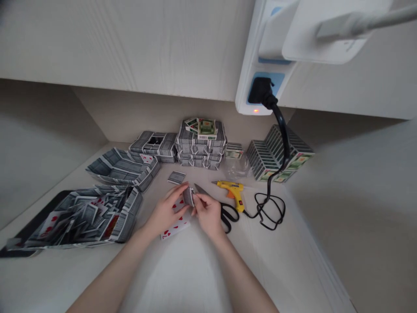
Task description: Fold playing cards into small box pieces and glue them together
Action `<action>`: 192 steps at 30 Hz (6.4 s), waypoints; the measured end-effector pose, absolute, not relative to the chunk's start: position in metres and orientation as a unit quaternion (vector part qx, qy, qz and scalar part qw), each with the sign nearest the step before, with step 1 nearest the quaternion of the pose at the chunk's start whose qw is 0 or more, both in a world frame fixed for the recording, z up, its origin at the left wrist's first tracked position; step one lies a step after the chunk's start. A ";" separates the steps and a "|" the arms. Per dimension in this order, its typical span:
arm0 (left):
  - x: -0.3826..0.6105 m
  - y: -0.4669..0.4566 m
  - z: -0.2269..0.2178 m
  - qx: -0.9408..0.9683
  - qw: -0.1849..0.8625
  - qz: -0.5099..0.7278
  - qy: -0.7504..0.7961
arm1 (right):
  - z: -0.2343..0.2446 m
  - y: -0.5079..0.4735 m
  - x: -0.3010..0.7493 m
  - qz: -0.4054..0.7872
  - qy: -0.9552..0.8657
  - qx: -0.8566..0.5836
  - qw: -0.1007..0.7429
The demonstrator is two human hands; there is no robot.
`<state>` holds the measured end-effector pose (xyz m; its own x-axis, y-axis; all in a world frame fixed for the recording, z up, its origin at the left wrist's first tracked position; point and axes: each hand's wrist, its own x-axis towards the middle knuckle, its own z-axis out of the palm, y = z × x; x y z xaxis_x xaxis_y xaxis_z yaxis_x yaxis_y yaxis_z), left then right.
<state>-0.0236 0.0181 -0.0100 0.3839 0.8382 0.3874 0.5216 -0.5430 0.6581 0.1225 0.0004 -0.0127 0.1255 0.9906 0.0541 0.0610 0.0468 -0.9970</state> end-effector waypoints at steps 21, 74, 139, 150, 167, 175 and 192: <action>-0.027 0.020 -0.014 0.816 0.185 0.342 0.429 | -0.020 -0.006 0.123 0.399 -0.626 -0.500 0.447; -0.034 0.017 0.002 0.789 0.138 0.151 0.580 | -0.033 0.002 0.114 0.284 -0.581 -0.572 0.505; -0.032 0.016 0.007 0.777 0.211 0.271 0.528 | -0.020 0.015 0.126 0.660 -0.292 -0.287 0.630; -0.032 0.016 0.004 0.782 0.215 0.273 0.517 | -0.021 0.014 0.126 0.662 -0.283 -0.274 0.638; -0.034 0.022 0.001 0.779 0.229 0.262 0.521 | -0.021 0.015 0.127 0.653 -0.279 -0.304 0.635; -0.034 0.024 -0.002 0.799 0.173 0.229 0.529 | -0.022 0.014 0.125 0.644 -0.309 -0.311 0.627; -0.034 0.013 0.022 0.726 0.038 0.454 0.515 | -0.008 0.013 0.126 0.739 -0.221 -0.250 0.586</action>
<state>-0.0341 0.0126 0.0220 0.0580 0.7827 0.6197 0.7129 -0.4670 0.5231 0.1264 0.0133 -0.0083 -0.1888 0.9757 -0.1112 -0.7548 -0.2166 -0.6191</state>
